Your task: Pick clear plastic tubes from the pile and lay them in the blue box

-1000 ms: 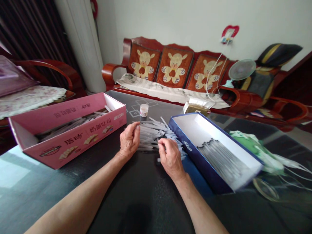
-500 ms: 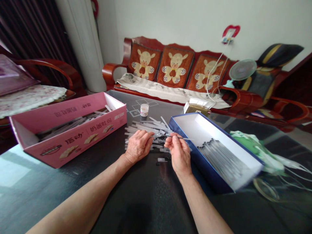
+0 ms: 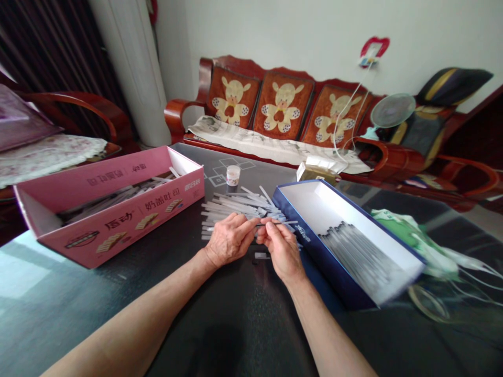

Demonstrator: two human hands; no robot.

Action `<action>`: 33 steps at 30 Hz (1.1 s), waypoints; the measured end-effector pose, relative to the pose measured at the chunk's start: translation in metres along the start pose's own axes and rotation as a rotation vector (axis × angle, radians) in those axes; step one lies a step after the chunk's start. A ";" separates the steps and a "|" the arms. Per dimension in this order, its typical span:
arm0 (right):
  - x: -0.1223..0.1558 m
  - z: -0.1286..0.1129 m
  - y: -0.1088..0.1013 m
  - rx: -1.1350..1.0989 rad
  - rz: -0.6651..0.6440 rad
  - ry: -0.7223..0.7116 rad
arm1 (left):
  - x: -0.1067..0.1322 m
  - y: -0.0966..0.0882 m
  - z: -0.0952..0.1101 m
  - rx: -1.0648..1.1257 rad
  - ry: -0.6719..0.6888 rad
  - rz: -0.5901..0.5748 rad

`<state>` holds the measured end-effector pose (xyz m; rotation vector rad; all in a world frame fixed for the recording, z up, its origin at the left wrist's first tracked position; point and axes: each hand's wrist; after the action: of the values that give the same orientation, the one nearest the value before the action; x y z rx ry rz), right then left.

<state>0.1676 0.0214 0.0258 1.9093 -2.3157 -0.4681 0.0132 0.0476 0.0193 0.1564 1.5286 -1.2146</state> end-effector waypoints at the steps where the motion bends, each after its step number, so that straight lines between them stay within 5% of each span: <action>1: 0.001 0.000 0.000 0.039 -0.024 -0.014 | 0.000 -0.001 0.001 -0.009 0.002 -0.003; 5: -0.001 -0.003 0.000 0.125 0.010 -0.018 | -0.001 -0.001 0.002 -0.068 -0.027 0.026; 11: -0.014 -0.015 -0.006 -0.255 0.319 0.035 | -0.001 0.000 0.000 -0.133 -0.050 0.041; 17: -0.013 -0.013 -0.003 -0.295 0.304 0.192 | -0.004 -0.001 0.003 -0.080 0.062 -0.026; 26: -0.003 -0.008 0.000 0.261 0.094 0.103 | 0.001 0.004 0.002 -0.046 0.080 -0.021; 33: -0.012 -0.039 -0.035 0.967 -0.176 -0.267 | 0.001 0.003 -0.001 -0.079 0.041 0.034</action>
<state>0.2135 0.0210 0.0537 2.5512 -2.8546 0.5532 0.0142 0.0490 0.0163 0.1556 1.6010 -1.1280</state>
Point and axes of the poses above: each hand's wrist, its own x-axis away from the middle knuckle, its own y-axis out of the palm, z = x × y, and after that the axes turned 7 degrees about z, right-handed
